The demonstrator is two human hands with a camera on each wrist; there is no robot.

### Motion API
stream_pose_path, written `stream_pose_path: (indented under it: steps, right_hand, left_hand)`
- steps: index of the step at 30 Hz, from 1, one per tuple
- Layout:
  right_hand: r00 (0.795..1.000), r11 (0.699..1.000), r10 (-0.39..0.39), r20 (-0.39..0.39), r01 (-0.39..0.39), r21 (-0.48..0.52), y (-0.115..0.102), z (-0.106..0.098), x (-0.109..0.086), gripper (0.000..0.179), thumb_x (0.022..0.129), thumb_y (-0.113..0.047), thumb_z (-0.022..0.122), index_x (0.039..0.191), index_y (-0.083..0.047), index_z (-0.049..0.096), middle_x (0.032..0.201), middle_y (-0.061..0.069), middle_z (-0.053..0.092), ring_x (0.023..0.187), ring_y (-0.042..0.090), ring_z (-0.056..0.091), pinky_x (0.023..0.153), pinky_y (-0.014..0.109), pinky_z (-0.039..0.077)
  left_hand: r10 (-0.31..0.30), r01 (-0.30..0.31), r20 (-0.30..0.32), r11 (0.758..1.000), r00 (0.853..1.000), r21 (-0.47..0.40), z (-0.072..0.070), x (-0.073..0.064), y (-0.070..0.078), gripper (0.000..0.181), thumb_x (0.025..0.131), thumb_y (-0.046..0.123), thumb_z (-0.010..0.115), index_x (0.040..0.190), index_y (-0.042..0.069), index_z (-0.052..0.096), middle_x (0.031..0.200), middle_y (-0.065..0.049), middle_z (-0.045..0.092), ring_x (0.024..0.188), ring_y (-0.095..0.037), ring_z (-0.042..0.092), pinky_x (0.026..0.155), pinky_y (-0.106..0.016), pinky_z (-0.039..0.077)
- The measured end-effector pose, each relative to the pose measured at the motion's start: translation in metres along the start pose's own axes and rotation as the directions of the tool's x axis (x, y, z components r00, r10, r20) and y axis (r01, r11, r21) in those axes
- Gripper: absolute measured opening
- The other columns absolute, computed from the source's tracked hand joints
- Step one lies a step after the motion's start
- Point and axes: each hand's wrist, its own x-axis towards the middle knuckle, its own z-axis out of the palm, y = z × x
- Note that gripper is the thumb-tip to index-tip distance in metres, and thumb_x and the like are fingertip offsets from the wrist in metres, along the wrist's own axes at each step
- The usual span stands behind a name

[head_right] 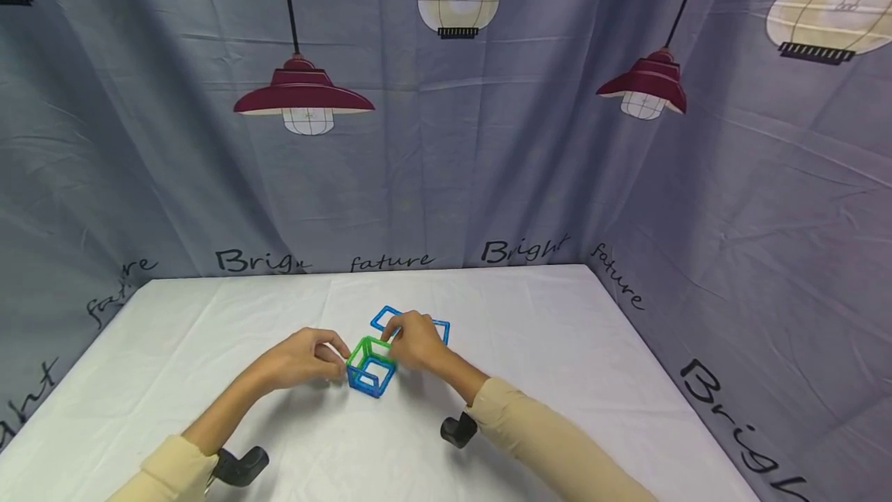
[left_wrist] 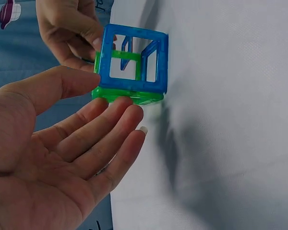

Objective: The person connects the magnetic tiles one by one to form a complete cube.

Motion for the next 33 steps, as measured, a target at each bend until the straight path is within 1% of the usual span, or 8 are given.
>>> stream_pose_path:
  steps: [5,13,15,18,21,24,27,33]
  right_hand:
    - [0.998,0.999,0.05,-0.028,-0.049,0.023,0.001,0.001,0.008,0.018,0.081,0.004,0.075,0.091,-0.011,0.079,0.084,0.003,0.07,0.078,0.016,0.058,0.067,0.028,0.047]
    - [0.996,0.996,0.078,-0.042,-0.076,0.056,-0.004,0.002,0.014,0.014,0.083,0.004,0.074,0.087,-0.009,0.08,0.086,0.006,0.075,0.079,0.016,0.057,0.073,0.031,0.048]
    - [0.996,0.995,0.087,-0.037,-0.085,0.059,-0.004,0.002,0.015,0.014,0.083,0.004,0.075,0.087,-0.009,0.08,0.086,0.007,0.074,0.078,0.016,0.057,0.072,0.03,0.047]
    - [0.995,0.993,0.095,-0.03,-0.093,0.067,-0.003,0.002,0.015,0.013,0.083,0.003,0.075,0.087,-0.009,0.08,0.084,0.006,0.073,0.077,0.016,0.057,0.072,0.029,0.047]
    - [0.996,0.994,0.088,-0.035,-0.085,0.071,-0.001,0.001,0.015,0.013,0.082,0.0,0.076,0.089,-0.01,0.08,0.083,0.003,0.073,0.077,0.015,0.058,0.072,0.03,0.048]
    - [0.996,0.994,0.077,-0.043,-0.074,0.076,0.001,0.0,0.014,0.012,0.083,-0.003,0.076,0.09,-0.01,0.081,0.083,0.002,0.074,0.077,0.013,0.06,0.074,0.031,0.049]
    - [0.997,0.994,0.069,-0.045,-0.065,0.083,0.002,0.0,0.015,0.012,0.084,-0.003,0.075,0.091,-0.01,0.081,0.085,0.002,0.076,0.079,0.012,0.062,0.076,0.033,0.05]
    - [0.998,0.996,0.056,-0.042,-0.052,0.073,0.004,0.002,0.015,0.013,0.085,-0.003,0.074,0.093,-0.01,0.081,0.09,0.001,0.077,0.083,0.013,0.064,0.078,0.034,0.051]
  left_hand:
    - [0.009,-0.009,0.019,1.0,1.0,-0.012,0.003,-0.002,0.002,0.022,0.083,0.011,0.078,0.101,0.003,0.068,0.091,-0.008,0.077,0.079,-0.021,0.069,0.068,-0.035,0.054]
    - [0.027,-0.023,0.054,0.997,0.998,-0.072,0.007,-0.003,0.003,0.024,0.084,0.008,0.076,0.102,0.001,0.063,0.09,-0.01,0.077,0.076,-0.021,0.068,0.066,-0.037,0.054]
    - [0.022,-0.02,0.028,0.997,0.999,-0.077,0.007,-0.002,0.003,0.025,0.083,0.009,0.076,0.103,0.001,0.063,0.091,-0.009,0.076,0.077,-0.02,0.068,0.066,-0.036,0.054]
    - [-0.002,-0.002,-0.054,0.997,0.999,-0.071,0.008,0.001,0.004,0.031,0.084,0.012,0.078,0.11,0.005,0.065,0.099,-0.007,0.075,0.085,-0.019,0.069,0.07,-0.035,0.053]
    - [-0.006,0.0,-0.144,0.999,0.99,-0.041,0.011,0.004,0.006,0.041,0.084,0.019,0.081,0.122,0.013,0.067,0.109,-0.008,0.075,0.097,-0.02,0.07,0.08,-0.04,0.055]
    - [0.005,-0.007,-0.192,1.0,0.981,-0.011,0.015,0.007,0.006,0.048,0.083,0.022,0.083,0.129,0.019,0.067,0.115,-0.01,0.074,0.105,-0.024,0.07,0.089,-0.047,0.055]
    - [0.01,-0.012,-0.206,1.0,0.979,-0.01,0.019,0.008,0.005,0.051,0.083,0.021,0.085,0.131,0.017,0.068,0.116,-0.01,0.074,0.107,-0.026,0.071,0.094,-0.052,0.054]
    - [0.024,-0.028,-0.177,0.999,0.984,-0.021,0.021,0.009,0.0,0.053,0.082,0.022,0.085,0.132,0.013,0.068,0.116,-0.008,0.075,0.107,-0.026,0.072,0.096,-0.053,0.053]
